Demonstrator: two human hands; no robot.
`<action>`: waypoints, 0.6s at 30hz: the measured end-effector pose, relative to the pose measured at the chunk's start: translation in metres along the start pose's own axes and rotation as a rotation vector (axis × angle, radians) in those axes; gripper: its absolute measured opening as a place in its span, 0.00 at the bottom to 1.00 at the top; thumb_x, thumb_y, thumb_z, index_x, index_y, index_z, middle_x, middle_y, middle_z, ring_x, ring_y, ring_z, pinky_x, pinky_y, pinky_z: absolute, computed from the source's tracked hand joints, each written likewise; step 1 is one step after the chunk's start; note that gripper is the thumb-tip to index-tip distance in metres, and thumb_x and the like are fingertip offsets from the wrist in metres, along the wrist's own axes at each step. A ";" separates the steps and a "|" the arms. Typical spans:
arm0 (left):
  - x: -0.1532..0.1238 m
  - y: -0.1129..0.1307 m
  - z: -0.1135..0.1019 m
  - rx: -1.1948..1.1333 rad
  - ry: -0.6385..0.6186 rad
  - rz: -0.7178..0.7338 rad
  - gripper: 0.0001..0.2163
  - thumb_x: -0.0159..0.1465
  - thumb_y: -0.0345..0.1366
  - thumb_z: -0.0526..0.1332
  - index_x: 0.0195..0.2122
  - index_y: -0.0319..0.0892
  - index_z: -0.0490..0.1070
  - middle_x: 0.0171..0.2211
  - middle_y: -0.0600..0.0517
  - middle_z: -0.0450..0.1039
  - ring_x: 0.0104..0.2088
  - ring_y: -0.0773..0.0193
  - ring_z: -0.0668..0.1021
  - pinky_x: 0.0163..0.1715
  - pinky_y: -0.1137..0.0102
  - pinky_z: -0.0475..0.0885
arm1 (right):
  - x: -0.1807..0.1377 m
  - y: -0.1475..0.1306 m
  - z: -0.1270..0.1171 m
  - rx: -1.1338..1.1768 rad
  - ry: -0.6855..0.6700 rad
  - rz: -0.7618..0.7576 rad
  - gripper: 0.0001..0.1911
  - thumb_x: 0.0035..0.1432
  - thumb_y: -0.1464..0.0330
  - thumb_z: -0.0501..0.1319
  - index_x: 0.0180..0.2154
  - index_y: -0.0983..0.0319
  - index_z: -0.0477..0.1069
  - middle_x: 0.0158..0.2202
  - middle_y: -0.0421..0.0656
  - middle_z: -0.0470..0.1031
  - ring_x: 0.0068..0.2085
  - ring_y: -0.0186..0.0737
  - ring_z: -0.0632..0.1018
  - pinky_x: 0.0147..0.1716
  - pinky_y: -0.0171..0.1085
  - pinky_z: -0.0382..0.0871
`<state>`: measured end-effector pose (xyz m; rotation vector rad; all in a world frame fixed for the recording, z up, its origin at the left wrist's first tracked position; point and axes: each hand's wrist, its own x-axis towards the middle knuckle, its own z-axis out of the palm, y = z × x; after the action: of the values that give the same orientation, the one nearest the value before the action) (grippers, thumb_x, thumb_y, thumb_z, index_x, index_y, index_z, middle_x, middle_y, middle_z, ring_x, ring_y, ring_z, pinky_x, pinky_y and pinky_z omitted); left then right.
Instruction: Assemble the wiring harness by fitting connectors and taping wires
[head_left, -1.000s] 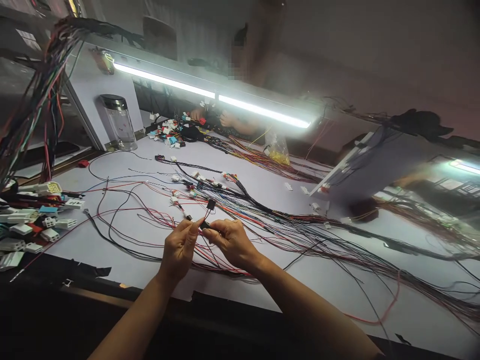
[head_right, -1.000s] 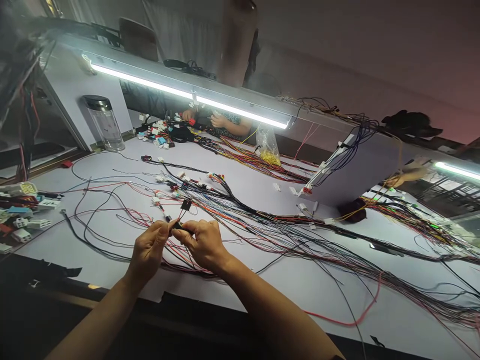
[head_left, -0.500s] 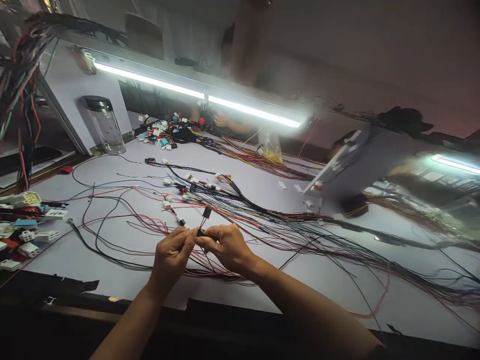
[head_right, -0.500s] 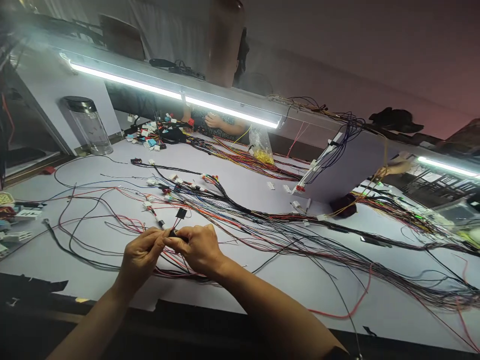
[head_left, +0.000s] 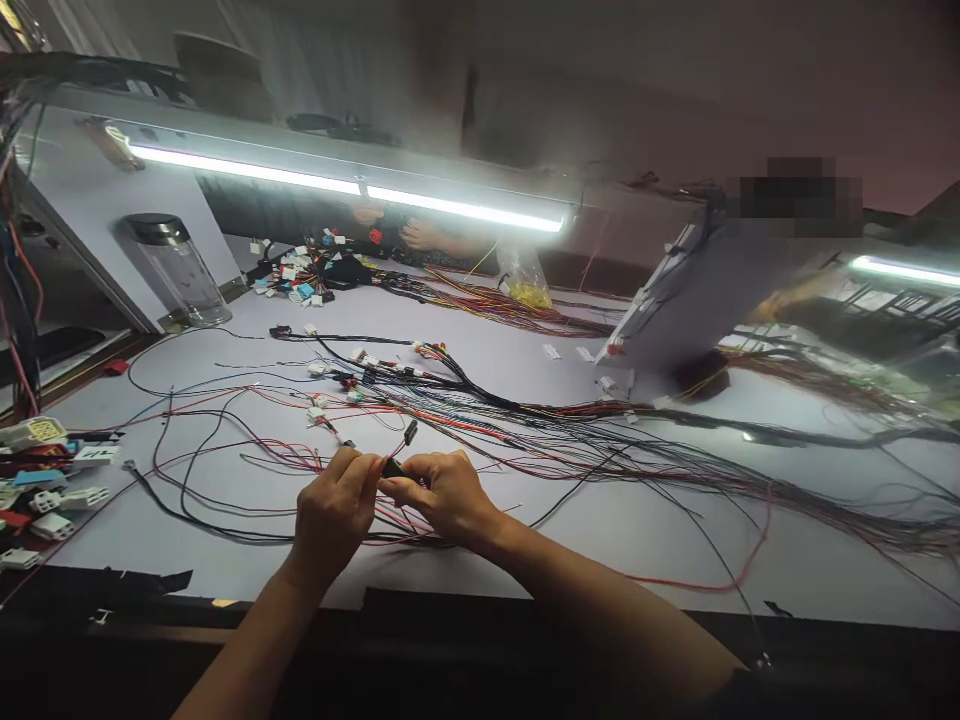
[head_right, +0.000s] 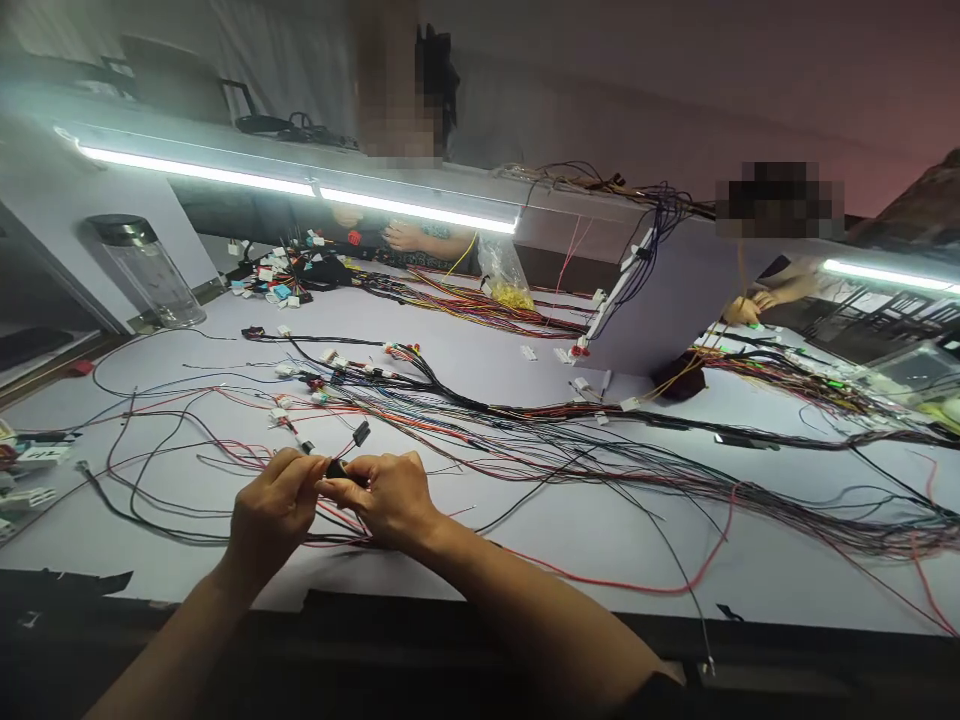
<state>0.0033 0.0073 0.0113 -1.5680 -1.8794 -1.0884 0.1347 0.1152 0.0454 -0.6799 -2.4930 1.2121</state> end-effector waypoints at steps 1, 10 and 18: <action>0.002 0.001 -0.001 0.020 -0.009 0.009 0.06 0.66 0.31 0.56 0.33 0.42 0.70 0.24 0.53 0.67 0.22 0.68 0.70 0.23 0.74 0.64 | -0.001 0.002 0.000 0.026 0.007 0.020 0.23 0.59 0.48 0.58 0.26 0.59 0.77 0.20 0.35 0.69 0.24 0.30 0.64 0.28 0.32 0.54; 0.013 0.018 -0.005 -0.047 -0.055 0.069 0.04 0.64 0.30 0.57 0.33 0.41 0.70 0.26 0.51 0.68 0.25 0.66 0.71 0.26 0.72 0.66 | -0.002 0.027 -0.001 0.384 -0.058 0.062 0.18 0.54 0.52 0.65 0.40 0.57 0.79 0.31 0.37 0.76 0.33 0.34 0.72 0.34 0.33 0.62; 0.007 0.041 -0.024 -0.159 -0.040 -0.037 0.04 0.64 0.30 0.58 0.32 0.42 0.71 0.28 0.50 0.71 0.27 0.65 0.73 0.28 0.71 0.69 | 0.010 0.045 -0.026 0.741 -0.570 -0.116 0.17 0.55 0.72 0.62 0.48 0.59 0.76 0.49 0.42 0.76 0.51 0.38 0.72 0.47 0.34 0.63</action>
<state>0.0373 -0.0063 0.0417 -1.6580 -1.8953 -1.2595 0.1509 0.1614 0.0263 0.0147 -2.1164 2.3280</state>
